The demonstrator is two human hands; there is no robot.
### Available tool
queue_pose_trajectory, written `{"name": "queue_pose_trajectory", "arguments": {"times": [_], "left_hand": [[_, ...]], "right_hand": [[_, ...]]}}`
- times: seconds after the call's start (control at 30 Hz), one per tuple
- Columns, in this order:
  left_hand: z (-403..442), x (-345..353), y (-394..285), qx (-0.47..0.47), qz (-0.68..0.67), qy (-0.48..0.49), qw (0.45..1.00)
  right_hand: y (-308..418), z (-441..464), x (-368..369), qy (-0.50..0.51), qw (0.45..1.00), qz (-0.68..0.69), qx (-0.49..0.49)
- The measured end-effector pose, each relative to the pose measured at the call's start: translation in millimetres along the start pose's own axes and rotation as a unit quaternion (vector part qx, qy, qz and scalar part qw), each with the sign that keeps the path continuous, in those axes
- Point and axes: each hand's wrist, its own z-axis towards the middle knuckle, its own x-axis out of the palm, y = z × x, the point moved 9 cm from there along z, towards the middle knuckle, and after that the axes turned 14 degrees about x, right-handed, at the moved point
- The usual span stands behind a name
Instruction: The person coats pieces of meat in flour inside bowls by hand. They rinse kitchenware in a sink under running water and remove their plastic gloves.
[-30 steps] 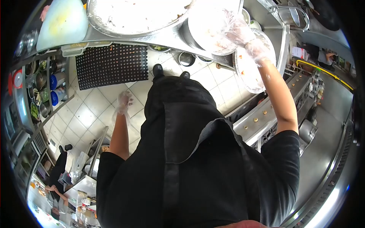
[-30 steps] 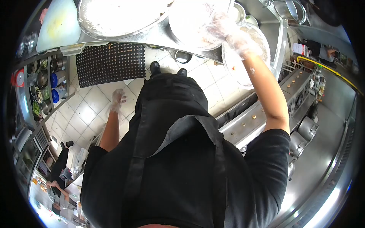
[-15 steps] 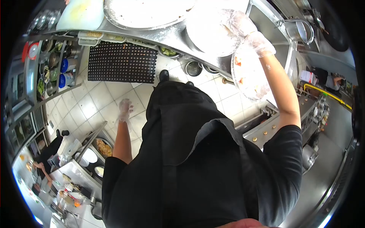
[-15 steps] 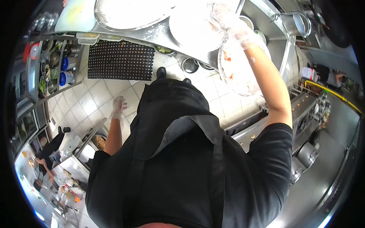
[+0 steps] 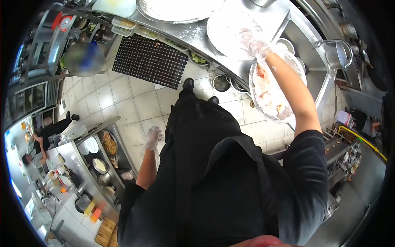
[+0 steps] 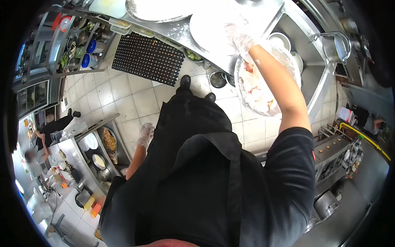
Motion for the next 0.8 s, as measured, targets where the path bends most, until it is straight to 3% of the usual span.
{"name": "queue_pose_trajectory", "arguments": {"times": [0.23,0.4,0.47,0.5,0.53,0.57,0.63,0.67,0.7,0.73,0.8], "left_hand": [[15,3,37,-0.011,-0.076,-0.001,0.997],[59,0,1,0.016,-0.073,0.021,0.997],[76,-6,-25,0.019,-0.056,0.032,0.998],[90,-11,-26,0.020,-0.053,0.037,0.998],[106,-14,-39,0.121,-0.140,0.046,0.982],[112,-21,-48,0.212,-0.225,0.054,0.950],[130,-29,-52,0.211,-0.260,0.049,0.941],[146,-27,-58,0.142,-0.198,0.064,0.968],[152,-29,-62,0.075,-0.133,0.082,0.985],[152,-31,-69,0.071,-0.130,0.090,0.985],[158,-37,-73,0.046,-0.063,0.083,0.994]], "right_hand": [[-2,8,-23,-0.039,0.999,-0.023,-0.024],[29,1,22,-0.102,0.958,-0.267,-0.019],[37,5,-19,-0.127,0.943,-0.309,-0.005],[42,6,-35,-0.084,0.960,-0.267,0.010],[47,4,-36,-0.034,0.975,-0.220,0.023],[38,10,-33,-0.050,0.975,-0.218,-0.002],[7,26,-27,0.032,0.990,-0.119,0.075],[-14,32,-31,0.116,0.976,-0.031,0.181],[-25,32,-17,0.127,0.974,-0.032,0.187],[-25,33,-7,0.123,0.986,-0.003,0.111],[8,25,-27,0.156,0.978,0.103,0.095]]}}
